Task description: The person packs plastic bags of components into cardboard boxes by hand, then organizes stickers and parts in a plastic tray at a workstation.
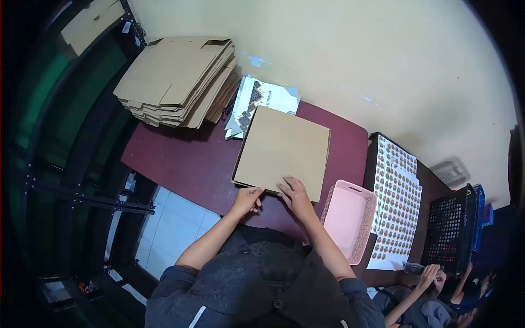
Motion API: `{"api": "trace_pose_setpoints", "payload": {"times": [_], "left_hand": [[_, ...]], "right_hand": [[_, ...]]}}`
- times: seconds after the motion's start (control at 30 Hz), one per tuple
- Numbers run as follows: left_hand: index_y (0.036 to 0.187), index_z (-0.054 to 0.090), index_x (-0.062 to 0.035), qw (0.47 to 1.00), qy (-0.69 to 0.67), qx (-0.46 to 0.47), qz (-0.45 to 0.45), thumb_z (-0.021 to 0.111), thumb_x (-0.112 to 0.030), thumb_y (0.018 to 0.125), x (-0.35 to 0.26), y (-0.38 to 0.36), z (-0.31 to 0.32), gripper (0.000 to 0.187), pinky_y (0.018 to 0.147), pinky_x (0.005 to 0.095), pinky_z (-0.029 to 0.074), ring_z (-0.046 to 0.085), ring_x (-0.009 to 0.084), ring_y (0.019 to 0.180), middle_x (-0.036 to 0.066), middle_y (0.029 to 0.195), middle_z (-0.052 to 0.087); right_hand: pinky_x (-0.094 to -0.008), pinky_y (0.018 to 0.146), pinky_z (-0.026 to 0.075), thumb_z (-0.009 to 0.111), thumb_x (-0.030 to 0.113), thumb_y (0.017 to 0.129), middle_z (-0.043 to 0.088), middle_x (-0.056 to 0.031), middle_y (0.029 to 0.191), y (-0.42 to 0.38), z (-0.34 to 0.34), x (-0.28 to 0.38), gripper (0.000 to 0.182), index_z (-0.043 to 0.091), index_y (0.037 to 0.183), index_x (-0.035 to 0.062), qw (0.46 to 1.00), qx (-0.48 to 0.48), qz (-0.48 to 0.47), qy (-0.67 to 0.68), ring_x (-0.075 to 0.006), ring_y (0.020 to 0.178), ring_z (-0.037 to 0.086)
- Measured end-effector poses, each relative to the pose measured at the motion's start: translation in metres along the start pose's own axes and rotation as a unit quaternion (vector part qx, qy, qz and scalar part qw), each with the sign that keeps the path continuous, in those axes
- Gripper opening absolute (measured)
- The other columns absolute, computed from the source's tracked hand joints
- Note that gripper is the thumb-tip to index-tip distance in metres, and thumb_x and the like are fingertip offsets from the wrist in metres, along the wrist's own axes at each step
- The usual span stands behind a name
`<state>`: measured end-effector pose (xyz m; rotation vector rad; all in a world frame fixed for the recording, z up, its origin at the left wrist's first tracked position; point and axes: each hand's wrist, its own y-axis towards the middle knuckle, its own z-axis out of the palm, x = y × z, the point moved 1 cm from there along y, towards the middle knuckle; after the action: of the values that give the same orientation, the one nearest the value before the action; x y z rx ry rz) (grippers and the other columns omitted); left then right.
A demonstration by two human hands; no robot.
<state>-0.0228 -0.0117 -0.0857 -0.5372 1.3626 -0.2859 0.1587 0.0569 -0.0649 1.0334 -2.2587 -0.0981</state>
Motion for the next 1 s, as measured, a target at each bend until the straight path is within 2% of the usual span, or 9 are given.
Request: {"api": "trace_pose_setpoints", "payload": {"times": [0.2, 0.3, 0.37, 0.5, 0.63, 0.83, 0.97, 1.0], "left_hand": [[0.090, 0.062, 0.0008, 1.000, 0.011, -0.001, 0.011, 0.056, -0.033, 0.087, 0.004, 0.004, -0.001, 0.035, 0.035, 0.0205, 0.040, 0.039, 0.0045, 0.034, 0.004, 0.055, 0.054], [0.089, 0.061, 0.0007, 1.000, -0.027, 0.004, -0.001, 0.055, -0.032, 0.088, 0.000, 0.001, -0.002, 0.033, 0.034, 0.0209, 0.039, 0.038, 0.0050, 0.033, 0.005, 0.057, 0.057], [0.094, 0.061, 0.0005, 1.000, 0.009, 0.010, -0.001, 0.053, -0.033, 0.089, -0.007, -0.002, -0.001, 0.035, 0.037, 0.0210, 0.042, 0.038, 0.0039, 0.034, 0.004, 0.058, 0.056], [0.094, 0.059, 0.0005, 1.000, -0.002, 0.024, -0.019, 0.054, -0.033, 0.088, -0.002, 0.000, -0.003, 0.034, 0.039, 0.0219, 0.044, 0.038, 0.0036, 0.035, 0.005, 0.059, 0.056], [0.104, 0.058, 0.0029, 0.999, -0.037, 0.028, -0.008, 0.053, -0.027, 0.089, 0.004, 0.000, -0.002, 0.034, 0.036, 0.0216, 0.042, 0.038, 0.0062, 0.034, 0.009, 0.062, 0.058], [0.105, 0.057, 0.0043, 0.999, -0.007, 0.032, -0.014, 0.053, -0.025, 0.090, 0.009, 0.006, -0.006, 0.033, 0.034, 0.0214, 0.039, 0.040, 0.0071, 0.034, 0.009, 0.062, 0.058], [0.104, 0.058, 0.0035, 0.999, 0.027, 0.012, 0.028, 0.059, -0.024, 0.086, 0.010, 0.004, -0.004, 0.033, 0.034, 0.0209, 0.039, 0.040, 0.0065, 0.034, 0.008, 0.061, 0.057], [0.104, 0.058, 0.0034, 0.998, 0.043, 0.003, 0.035, 0.062, -0.024, 0.085, 0.010, 0.004, -0.004, 0.034, 0.034, 0.0207, 0.039, 0.040, 0.0062, 0.035, 0.007, 0.060, 0.056]], "right_hand": [[-0.0397, 0.095, 0.038, 0.066, 0.012, 0.073, 0.052, -0.0140, 0.118, 0.001, -0.001, 0.000, 0.035, 0.062, 0.107, 0.0083, 1.000, 0.003, -0.006, -0.005, -0.0316, 0.112, 0.046], [-0.0386, 0.095, 0.039, 0.066, 0.012, 0.073, 0.053, -0.0143, 0.118, 0.004, -0.002, 0.000, 0.034, 0.062, 0.107, 0.0082, 1.000, 0.010, 0.006, 0.010, -0.0315, 0.113, 0.046], [-0.0381, 0.095, 0.039, 0.066, 0.011, 0.073, 0.053, -0.0146, 0.118, 0.004, -0.005, 0.001, 0.035, 0.061, 0.107, 0.0081, 1.000, 0.015, 0.008, 0.003, -0.0317, 0.113, 0.046], [-0.0385, 0.095, 0.039, 0.066, 0.011, 0.072, 0.053, -0.0146, 0.117, 0.006, -0.004, -0.001, 0.037, 0.060, 0.108, 0.0079, 1.000, 0.025, -0.002, -0.010, -0.0318, 0.112, 0.047], [-0.0386, 0.096, 0.039, 0.066, 0.010, 0.072, 0.052, -0.0150, 0.118, 0.004, 0.001, 0.000, 0.038, 0.060, 0.109, 0.0078, 1.000, 0.023, -0.001, -0.011, -0.0319, 0.112, 0.046], [-0.0397, 0.096, 0.038, 0.064, 0.008, 0.074, 0.049, -0.0164, 0.119, -0.002, 0.008, -0.005, 0.036, 0.059, 0.110, 0.0080, 1.000, 0.000, -0.004, -0.006, -0.0333, 0.112, 0.046], [-0.0413, 0.093, 0.039, 0.065, 0.009, 0.073, 0.050, -0.0165, 0.116, -0.004, 0.007, -0.001, 0.036, 0.060, 0.109, 0.0094, 0.998, -0.025, -0.018, -0.048, -0.0335, 0.109, 0.047], [-0.0410, 0.091, 0.040, 0.065, 0.009, 0.073, 0.051, -0.0170, 0.113, -0.006, 0.005, 0.008, 0.035, 0.060, 0.108, 0.0094, 0.996, -0.061, 0.014, -0.062, -0.0337, 0.106, 0.048]]}}
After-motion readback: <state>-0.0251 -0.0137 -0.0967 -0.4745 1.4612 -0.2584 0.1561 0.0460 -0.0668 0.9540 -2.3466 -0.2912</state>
